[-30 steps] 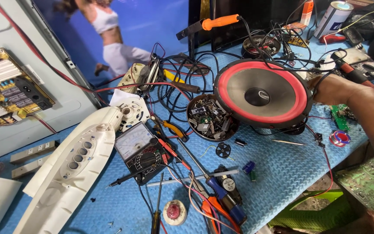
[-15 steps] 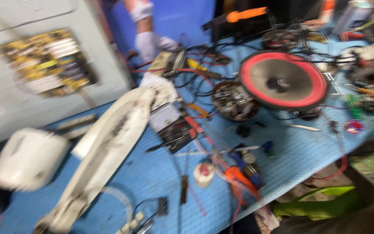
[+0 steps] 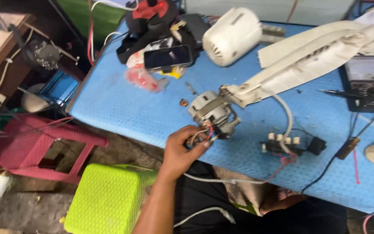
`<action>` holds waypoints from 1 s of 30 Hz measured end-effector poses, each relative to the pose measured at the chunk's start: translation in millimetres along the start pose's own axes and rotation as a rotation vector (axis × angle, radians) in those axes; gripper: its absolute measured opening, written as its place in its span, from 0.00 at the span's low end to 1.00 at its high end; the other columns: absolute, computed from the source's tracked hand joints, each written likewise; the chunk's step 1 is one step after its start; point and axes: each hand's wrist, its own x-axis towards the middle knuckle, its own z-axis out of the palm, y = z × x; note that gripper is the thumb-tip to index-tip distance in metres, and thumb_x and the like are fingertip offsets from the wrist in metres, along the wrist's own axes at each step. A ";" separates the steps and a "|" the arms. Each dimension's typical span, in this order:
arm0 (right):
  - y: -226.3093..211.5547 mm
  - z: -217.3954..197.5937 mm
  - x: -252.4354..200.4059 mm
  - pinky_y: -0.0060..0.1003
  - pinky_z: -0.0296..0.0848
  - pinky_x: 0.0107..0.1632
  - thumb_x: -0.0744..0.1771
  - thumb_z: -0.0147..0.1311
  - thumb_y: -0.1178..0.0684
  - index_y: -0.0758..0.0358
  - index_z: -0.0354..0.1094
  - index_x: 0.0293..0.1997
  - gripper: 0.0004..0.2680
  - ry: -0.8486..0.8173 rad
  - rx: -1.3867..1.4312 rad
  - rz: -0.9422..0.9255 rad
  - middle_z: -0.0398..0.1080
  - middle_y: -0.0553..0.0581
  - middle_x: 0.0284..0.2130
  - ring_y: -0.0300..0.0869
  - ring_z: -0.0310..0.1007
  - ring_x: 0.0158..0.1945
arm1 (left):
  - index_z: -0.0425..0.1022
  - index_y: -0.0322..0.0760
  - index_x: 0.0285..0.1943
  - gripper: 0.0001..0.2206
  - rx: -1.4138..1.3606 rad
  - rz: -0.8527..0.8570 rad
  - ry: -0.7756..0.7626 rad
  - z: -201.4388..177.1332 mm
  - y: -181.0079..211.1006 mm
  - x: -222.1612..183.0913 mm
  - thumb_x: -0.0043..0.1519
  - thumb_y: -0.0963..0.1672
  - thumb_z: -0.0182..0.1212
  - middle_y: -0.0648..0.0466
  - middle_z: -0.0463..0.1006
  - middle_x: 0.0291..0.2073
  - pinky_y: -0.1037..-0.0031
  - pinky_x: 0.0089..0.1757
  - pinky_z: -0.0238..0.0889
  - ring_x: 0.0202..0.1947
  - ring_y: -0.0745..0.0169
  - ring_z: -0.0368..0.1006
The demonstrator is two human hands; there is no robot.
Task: Troubleshooting and repairing a disassembled electric fan by inspecting the motor, switch assembly, and wiring on a workbench.
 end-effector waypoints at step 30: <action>-14.8 326.7 -44.1 0.39 0.70 0.14 0.67 0.58 0.60 0.72 0.73 0.54 0.11 -0.180 -0.489 -0.037 0.68 0.66 0.13 0.45 0.68 0.11 | 0.69 0.28 0.65 0.22 -0.372 -0.462 -0.079 4.8 60.3 -17.5 0.63 0.41 0.67 0.32 0.82 0.40 0.56 0.40 0.79 0.38 0.44 0.83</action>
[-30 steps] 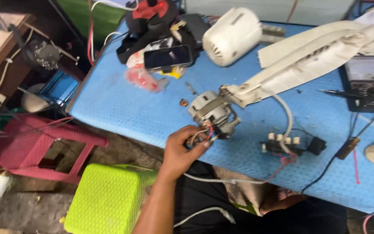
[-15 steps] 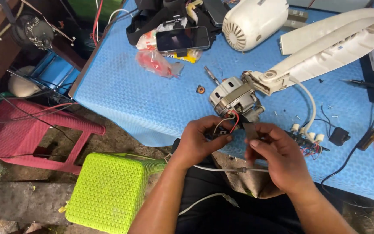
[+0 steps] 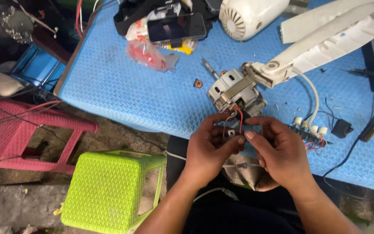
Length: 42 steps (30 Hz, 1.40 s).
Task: Troubleshooting and repairing a disassembled electric fan by inspecting the motor, switch assembly, and wiring on a workbench.
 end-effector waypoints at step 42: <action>-6.9 2.6 -38.4 0.31 0.73 0.43 0.68 0.56 0.53 0.59 0.75 0.46 0.06 -0.240 -0.079 -0.224 0.76 0.52 0.37 0.38 0.77 0.39 | 0.72 0.38 0.55 0.11 -0.021 -0.117 0.146 -4.9 -31.8 0.2 0.63 0.42 0.60 0.49 0.81 0.31 0.77 0.31 0.71 0.23 0.66 0.76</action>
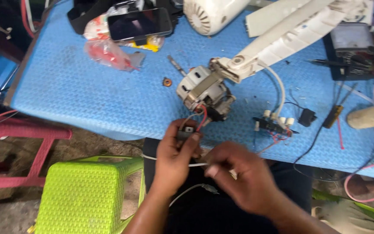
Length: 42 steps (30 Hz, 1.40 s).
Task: Troubleshooting and repairing a disassembled electric fan by inspecting the motor, switch assembly, and wiring on a workbench.
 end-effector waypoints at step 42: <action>14.7 -7.4 30.4 0.32 0.82 0.45 0.64 0.65 0.53 0.55 0.78 0.52 0.12 0.325 -0.284 0.300 0.82 0.48 0.41 0.36 0.83 0.41 | 0.66 0.41 0.55 0.09 -0.220 -0.042 -0.177 13.5 6.1 -10.4 0.70 0.45 0.54 0.53 0.69 0.29 0.65 0.26 0.50 0.19 0.64 0.53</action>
